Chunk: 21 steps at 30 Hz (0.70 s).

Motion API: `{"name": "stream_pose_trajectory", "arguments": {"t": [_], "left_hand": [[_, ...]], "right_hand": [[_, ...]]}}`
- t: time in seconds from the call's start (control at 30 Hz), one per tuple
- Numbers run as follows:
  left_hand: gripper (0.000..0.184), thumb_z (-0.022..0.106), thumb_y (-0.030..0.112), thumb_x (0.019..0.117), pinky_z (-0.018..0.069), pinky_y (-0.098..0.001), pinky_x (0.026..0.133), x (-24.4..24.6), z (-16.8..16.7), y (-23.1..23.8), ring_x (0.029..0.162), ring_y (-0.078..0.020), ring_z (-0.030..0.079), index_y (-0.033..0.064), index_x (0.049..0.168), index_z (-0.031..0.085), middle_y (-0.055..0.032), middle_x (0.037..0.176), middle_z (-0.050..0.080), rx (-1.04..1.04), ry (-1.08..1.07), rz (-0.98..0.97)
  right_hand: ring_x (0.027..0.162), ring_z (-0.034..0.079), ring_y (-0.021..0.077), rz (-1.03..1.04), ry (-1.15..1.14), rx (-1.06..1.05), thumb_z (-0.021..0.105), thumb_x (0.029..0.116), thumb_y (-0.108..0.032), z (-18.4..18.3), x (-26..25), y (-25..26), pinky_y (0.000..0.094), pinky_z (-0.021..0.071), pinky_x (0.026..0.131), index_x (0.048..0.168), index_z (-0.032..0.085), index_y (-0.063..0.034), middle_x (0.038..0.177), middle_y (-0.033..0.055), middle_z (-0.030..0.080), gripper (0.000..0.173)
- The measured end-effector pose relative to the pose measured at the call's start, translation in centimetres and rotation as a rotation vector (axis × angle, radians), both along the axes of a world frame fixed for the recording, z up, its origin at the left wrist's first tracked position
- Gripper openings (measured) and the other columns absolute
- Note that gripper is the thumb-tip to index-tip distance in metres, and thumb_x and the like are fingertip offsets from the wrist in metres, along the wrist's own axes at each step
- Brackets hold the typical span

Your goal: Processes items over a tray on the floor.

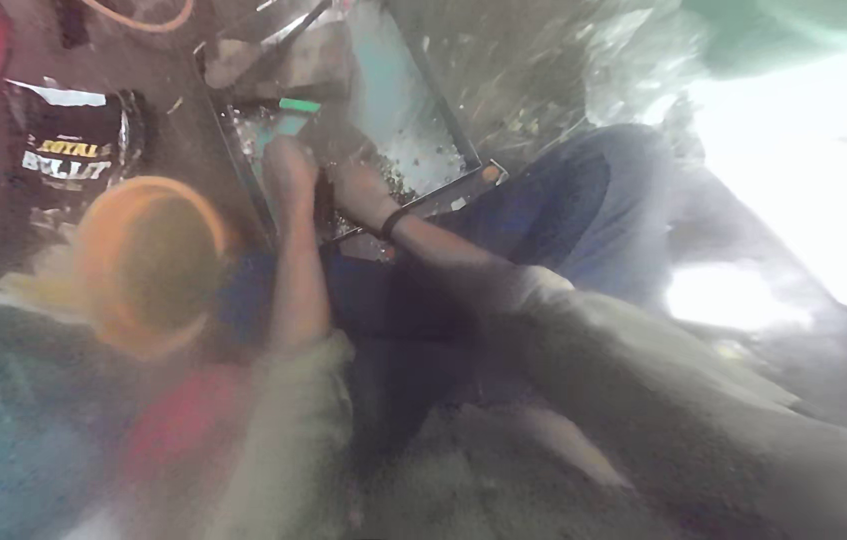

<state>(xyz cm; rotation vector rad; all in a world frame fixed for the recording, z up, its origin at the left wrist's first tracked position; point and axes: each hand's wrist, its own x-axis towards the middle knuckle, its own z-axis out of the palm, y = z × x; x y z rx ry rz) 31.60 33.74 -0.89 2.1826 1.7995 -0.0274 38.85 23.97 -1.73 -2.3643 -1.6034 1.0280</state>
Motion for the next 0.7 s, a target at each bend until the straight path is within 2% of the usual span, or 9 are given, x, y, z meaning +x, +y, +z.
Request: {"name": "stream_pose_trajectory", "arguments": {"t": [0.03, 0.13, 0.23, 0.33, 0.4, 0.5, 0.63, 0.7], "left_hand": [[0.022, 0.064, 0.021, 0.0952, 0.0548, -0.0634, 0.094, 0.1, 0.1, 0.2, 0.110, -0.0372, 0.071, 0.0094, 0.108, 0.077, -0.0182, 0.115, 0.074, -0.005, -0.006, -0.001], [0.020, 0.067, 0.017, 0.0935, 0.0536, -0.0632, 0.097, 0.1, 0.1, 0.1, 0.112, -0.0380, 0.069, 0.0071, 0.108, 0.077, -0.0195, 0.117, 0.073, -0.032, -0.030, -0.027], [0.021, 0.067, 0.017, 0.0926, 0.0539, -0.0658, 0.093, 0.1, 0.4, 0.0, 0.109, -0.0400, 0.070, 0.0072, 0.108, 0.077, -0.0204, 0.114, 0.074, -0.039, -0.034, -0.022], [0.021, 0.065, 0.021, 0.0934, 0.0539, -0.0673, 0.090, 0.0, 0.2, 0.1, 0.107, -0.0407, 0.070, 0.0096, 0.106, 0.078, -0.0197, 0.112, 0.074, -0.015, -0.010, -0.025], [0.023, 0.065, 0.023, 0.0941, 0.0539, -0.0666, 0.092, 0.2, 0.2, 0.1, 0.110, -0.0409, 0.070, 0.0093, 0.108, 0.077, -0.0199, 0.114, 0.074, -0.017, 0.015, -0.012], [0.024, 0.065, 0.022, 0.0960, 0.0532, -0.0657, 0.094, 0.4, 0.3, 0.0, 0.113, -0.0414, 0.069, 0.0057, 0.109, 0.076, -0.0222, 0.118, 0.072, -0.024, 0.062, -0.012], [0.028, 0.062, 0.024, 0.0996, 0.0523, -0.0636, 0.099, 0.0, 0.4, -0.4, 0.117, -0.0413, 0.067, 0.0037, 0.115, 0.074, -0.0230, 0.123, 0.071, -0.006, 0.037, 0.006], [0.029, 0.063, 0.024, 0.0983, 0.0526, -0.0628, 0.099, 0.0, 0.3, -0.3, 0.117, -0.0406, 0.067, 0.0028, 0.115, 0.074, -0.0227, 0.122, 0.071, -0.002, 0.021, 0.024]], "right_hand": [[0.109, 0.068, 0.0437, 0.000, -0.011, -0.023, 0.052, 0.1043, -0.026, 0.2, 0.0, -0.9, 0.0653, 0.0561, 0.080, 0.115, 0.071, -0.0039, 0.118, 0.0230, 0.070, 0.030], [0.103, 0.069, 0.0440, 0.028, -0.046, -0.097, 0.059, 0.0999, -0.018, 1.3, 0.4, -3.5, 0.0641, 0.0557, 0.076, 0.105, 0.071, -0.0013, 0.111, 0.0234, 0.070, 0.022], [0.099, 0.070, 0.0430, 0.023, -0.047, -0.081, 0.062, 0.0967, -0.019, 1.3, 0.7, -4.0, 0.0638, 0.0562, 0.072, 0.104, 0.070, -0.0024, 0.108, 0.0222, 0.070, 0.020], [0.100, 0.069, 0.0440, 0.014, -0.037, -0.012, 0.061, 0.0988, -0.021, 1.7, 0.9, -3.0, 0.0646, 0.0558, 0.073, 0.107, 0.069, 0.0001, 0.110, 0.0241, 0.069, 0.024], [0.104, 0.069, 0.0427, 0.006, -0.022, 0.031, 0.056, 0.1011, -0.022, 2.1, 1.0, -1.7, 0.0631, 0.0560, 0.076, 0.109, 0.068, -0.0006, 0.112, 0.0232, 0.069, 0.026], [0.110, 0.068, 0.0442, 0.025, -0.002, 0.066, 0.049, 0.1053, -0.024, 2.1, 0.7, 0.2, 0.0650, 0.0555, 0.081, 0.121, 0.068, -0.0029, 0.119, 0.0233, 0.069, 0.032], [0.112, 0.067, 0.0441, 0.047, 0.013, 0.052, 0.052, 0.1046, -0.026, 1.2, 0.0, 1.8, 0.0669, 0.0545, 0.082, 0.116, 0.070, -0.0021, 0.121, 0.0234, 0.069, 0.032], [0.110, 0.068, 0.0422, 0.025, 0.033, 0.024, 0.053, 0.1029, -0.029, 1.0, 0.0, 1.7, 0.0655, 0.0545, 0.081, 0.111, 0.072, -0.0042, 0.118, 0.0218, 0.070, 0.031]]}}
